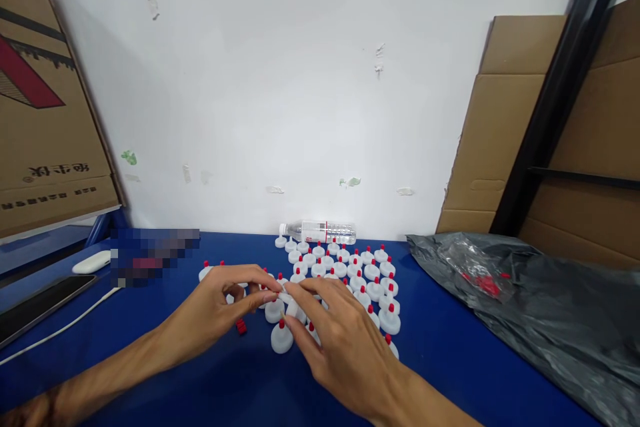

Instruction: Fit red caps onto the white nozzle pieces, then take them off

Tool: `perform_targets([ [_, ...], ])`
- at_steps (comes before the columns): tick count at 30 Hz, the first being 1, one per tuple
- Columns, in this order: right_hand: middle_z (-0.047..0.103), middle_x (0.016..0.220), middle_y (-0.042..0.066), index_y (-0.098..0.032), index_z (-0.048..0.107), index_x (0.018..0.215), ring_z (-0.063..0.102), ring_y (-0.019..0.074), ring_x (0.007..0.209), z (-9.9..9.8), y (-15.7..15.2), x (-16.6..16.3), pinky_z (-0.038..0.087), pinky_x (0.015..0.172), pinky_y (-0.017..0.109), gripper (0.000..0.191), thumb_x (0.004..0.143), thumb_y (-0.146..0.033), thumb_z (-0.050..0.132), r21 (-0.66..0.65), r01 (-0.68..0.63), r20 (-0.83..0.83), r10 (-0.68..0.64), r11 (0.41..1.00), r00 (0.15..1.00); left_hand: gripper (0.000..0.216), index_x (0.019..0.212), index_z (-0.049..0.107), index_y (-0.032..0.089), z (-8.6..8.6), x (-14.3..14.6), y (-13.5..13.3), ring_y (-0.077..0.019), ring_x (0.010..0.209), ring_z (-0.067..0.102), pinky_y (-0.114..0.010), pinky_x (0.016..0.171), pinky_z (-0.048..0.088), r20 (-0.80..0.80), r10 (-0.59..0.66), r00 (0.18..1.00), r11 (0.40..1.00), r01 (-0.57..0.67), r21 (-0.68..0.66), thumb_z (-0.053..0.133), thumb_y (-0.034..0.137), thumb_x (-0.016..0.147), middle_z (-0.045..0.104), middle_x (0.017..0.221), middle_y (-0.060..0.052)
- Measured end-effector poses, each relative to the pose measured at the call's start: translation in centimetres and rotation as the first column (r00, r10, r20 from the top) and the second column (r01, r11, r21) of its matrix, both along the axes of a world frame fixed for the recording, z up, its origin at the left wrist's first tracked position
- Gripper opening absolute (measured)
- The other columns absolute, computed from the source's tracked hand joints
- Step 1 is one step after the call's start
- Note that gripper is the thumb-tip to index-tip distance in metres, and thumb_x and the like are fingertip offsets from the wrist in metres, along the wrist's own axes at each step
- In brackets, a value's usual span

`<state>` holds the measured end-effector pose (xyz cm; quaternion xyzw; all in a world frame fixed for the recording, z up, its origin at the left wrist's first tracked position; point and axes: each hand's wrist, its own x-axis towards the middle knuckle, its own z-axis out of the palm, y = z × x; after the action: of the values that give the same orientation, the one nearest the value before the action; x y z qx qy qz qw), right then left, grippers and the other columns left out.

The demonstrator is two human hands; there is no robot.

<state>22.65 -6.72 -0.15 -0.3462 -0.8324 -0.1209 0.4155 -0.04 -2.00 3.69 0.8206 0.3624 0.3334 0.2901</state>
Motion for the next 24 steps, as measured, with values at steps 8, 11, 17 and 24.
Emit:
perform_targets([
  [8, 0.068, 0.117, 0.012, -0.021, 0.052, 0.145, 0.068, 0.0230, 0.104, -0.2, 0.3, 0.4, 0.062, 0.088, 0.039, 0.043, 0.103, -0.023, 0.056, -0.003, -0.056, 0.022, 0.056, 0.998, 0.998, 0.030, 0.093, 0.070, 0.021, 0.1, 0.0, -0.4, -0.0167, 0.076, 0.059, -0.027, 0.070, 0.042, -0.208, -0.112, 0.972, 0.971, 0.151, 0.183, 0.046, 0.032, 0.107, 0.071, 0.085, -0.002],
  [11, 0.068, 0.116, 0.012, -0.020, 0.051, 0.146, 0.068, 0.0224, 0.104, -0.2, 0.0, 0.3, 0.062, 0.088, 0.037, 0.044, 0.102, -0.021, 0.057, 0.002, -0.081, 0.021, 0.081, 0.997, 0.996, 0.032, 0.091, 0.068, 0.021, 0.1, 0.0, -0.8, -0.0165, 0.075, 0.057, -0.028, 0.071, 0.040, -0.205, -0.138, 0.969, 0.969, 0.175, 0.174, 0.043, 0.032, 0.108, 0.070, 0.084, -0.002],
  [17, 0.067, 0.114, 0.012, -0.018, 0.045, 0.150, 0.066, 0.0217, 0.101, 0.1, -0.6, 0.0, 0.061, 0.087, 0.037, 0.048, 0.103, -0.014, 0.052, 0.015, -0.111, 0.070, 0.110, 0.994, 0.991, 0.032, 0.079, 0.059, 0.019, 0.3, -0.1, -1.4, -0.0139, 0.070, 0.054, -0.026, 0.068, 0.039, -0.189, -0.171, 0.967, 0.968, 0.201, 0.153, 0.042, 0.025, 0.106, 0.063, 0.077, 0.000],
  [24, 0.070, 0.118, 0.011, -0.018, 0.046, 0.148, 0.068, 0.0226, 0.105, 0.3, -0.2, -0.1, 0.059, 0.091, 0.040, 0.045, 0.104, -0.016, 0.052, 0.085, -0.054, 0.117, 0.044, 0.995, 0.992, 0.032, 0.086, 0.068, 0.021, 0.3, 0.1, -1.3, -0.0142, 0.072, 0.058, -0.026, 0.069, 0.041, -0.197, -0.123, 0.973, 0.969, 0.160, 0.187, 0.045, 0.029, 0.107, 0.069, 0.080, 0.001],
])
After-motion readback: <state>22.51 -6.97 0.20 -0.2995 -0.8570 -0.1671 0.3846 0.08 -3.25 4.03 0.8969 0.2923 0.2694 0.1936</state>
